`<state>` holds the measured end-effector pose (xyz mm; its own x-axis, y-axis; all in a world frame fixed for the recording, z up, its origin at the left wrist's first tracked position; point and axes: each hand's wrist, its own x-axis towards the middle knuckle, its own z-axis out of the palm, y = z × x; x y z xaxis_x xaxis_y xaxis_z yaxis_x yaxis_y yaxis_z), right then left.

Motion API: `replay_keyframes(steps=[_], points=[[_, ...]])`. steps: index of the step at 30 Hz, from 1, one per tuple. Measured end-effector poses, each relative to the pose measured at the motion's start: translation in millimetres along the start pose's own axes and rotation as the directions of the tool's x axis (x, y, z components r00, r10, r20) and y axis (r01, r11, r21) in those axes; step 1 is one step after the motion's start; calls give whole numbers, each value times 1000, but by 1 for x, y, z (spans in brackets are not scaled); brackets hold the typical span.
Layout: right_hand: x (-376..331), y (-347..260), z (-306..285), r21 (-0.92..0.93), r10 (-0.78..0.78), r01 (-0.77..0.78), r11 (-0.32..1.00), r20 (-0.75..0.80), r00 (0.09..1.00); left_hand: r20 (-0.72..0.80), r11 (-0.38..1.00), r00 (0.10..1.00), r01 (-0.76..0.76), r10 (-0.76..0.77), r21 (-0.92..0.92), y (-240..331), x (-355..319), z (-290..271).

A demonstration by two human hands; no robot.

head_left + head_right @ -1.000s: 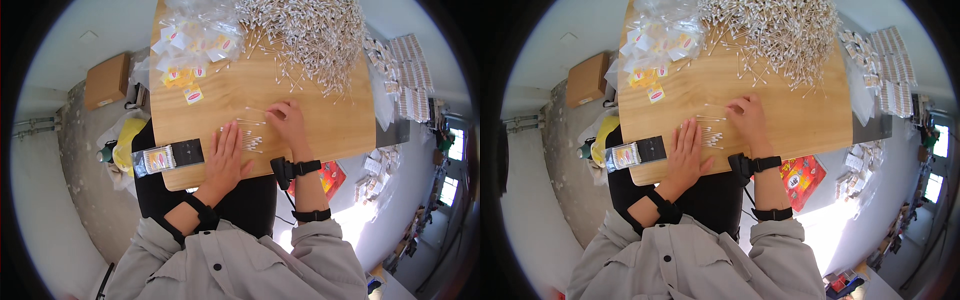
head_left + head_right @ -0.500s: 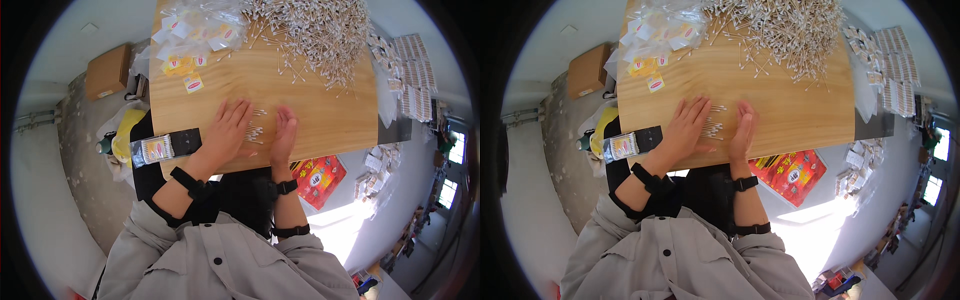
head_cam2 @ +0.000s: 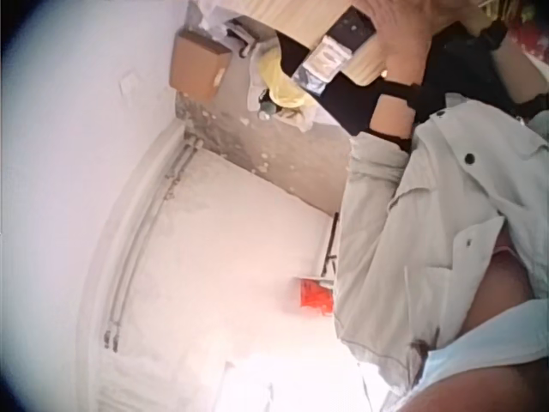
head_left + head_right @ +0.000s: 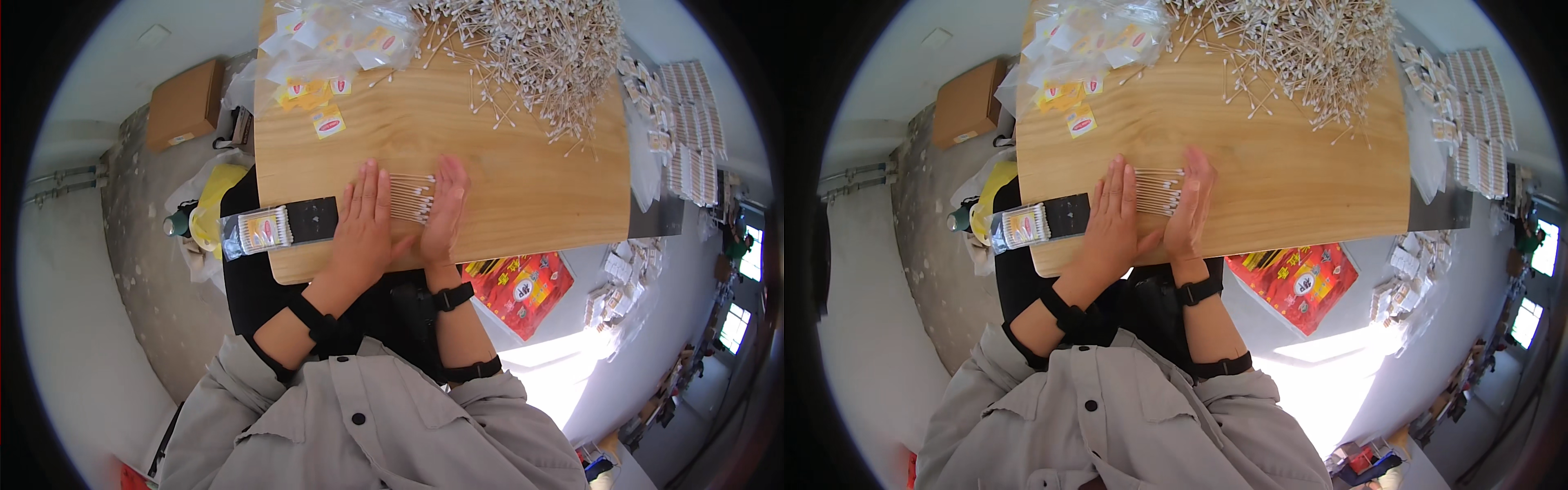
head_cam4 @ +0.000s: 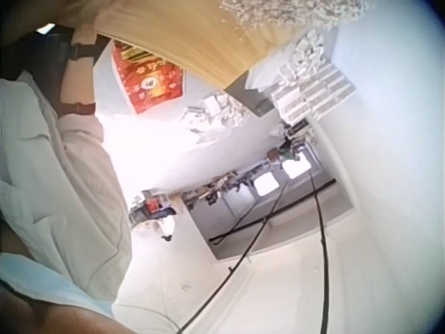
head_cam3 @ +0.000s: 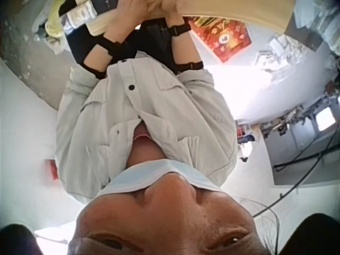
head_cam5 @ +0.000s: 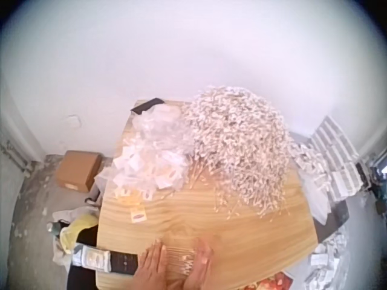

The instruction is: The person sits on the floor and packs cotton swabs into small plastic sleeves. They gather swabs from a large pile on a wooden board, align them, and insert them into the packaging. The person then seals the packages and places them aside.

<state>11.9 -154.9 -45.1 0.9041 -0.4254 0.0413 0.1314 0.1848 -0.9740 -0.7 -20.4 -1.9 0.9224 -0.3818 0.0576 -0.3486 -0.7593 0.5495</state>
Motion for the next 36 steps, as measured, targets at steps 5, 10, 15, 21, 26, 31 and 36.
replay_keyframes(steps=[5,10,15,21,26,31,36], points=[[1,3,-3,99,41,-50,994,93,995,-22,1000,1000,-5,5,-31,10,-5,9],[3,-5,4,80,65,-72,994,82,994,-39,1000,999,6,-7,-30,13,-2,8],[5,-20,7,158,73,-70,985,-13,997,-53,999,998,-34,34,-3,-5,14,-14],[0,-14,19,91,72,-76,993,40,997,21,998,999,-48,48,-29,0,-1,-1],[-2,-19,15,153,154,-168,974,98,983,-5,1000,1000,-15,15,17,-3,-15,-6],[6,-25,8,93,139,-149,984,111,984,25,996,1000,7,-10,83,3,-16,-8],[8,-30,1,78,81,-85,993,53,995,-53,995,994,93,-94,-16,6,-16,-1]])
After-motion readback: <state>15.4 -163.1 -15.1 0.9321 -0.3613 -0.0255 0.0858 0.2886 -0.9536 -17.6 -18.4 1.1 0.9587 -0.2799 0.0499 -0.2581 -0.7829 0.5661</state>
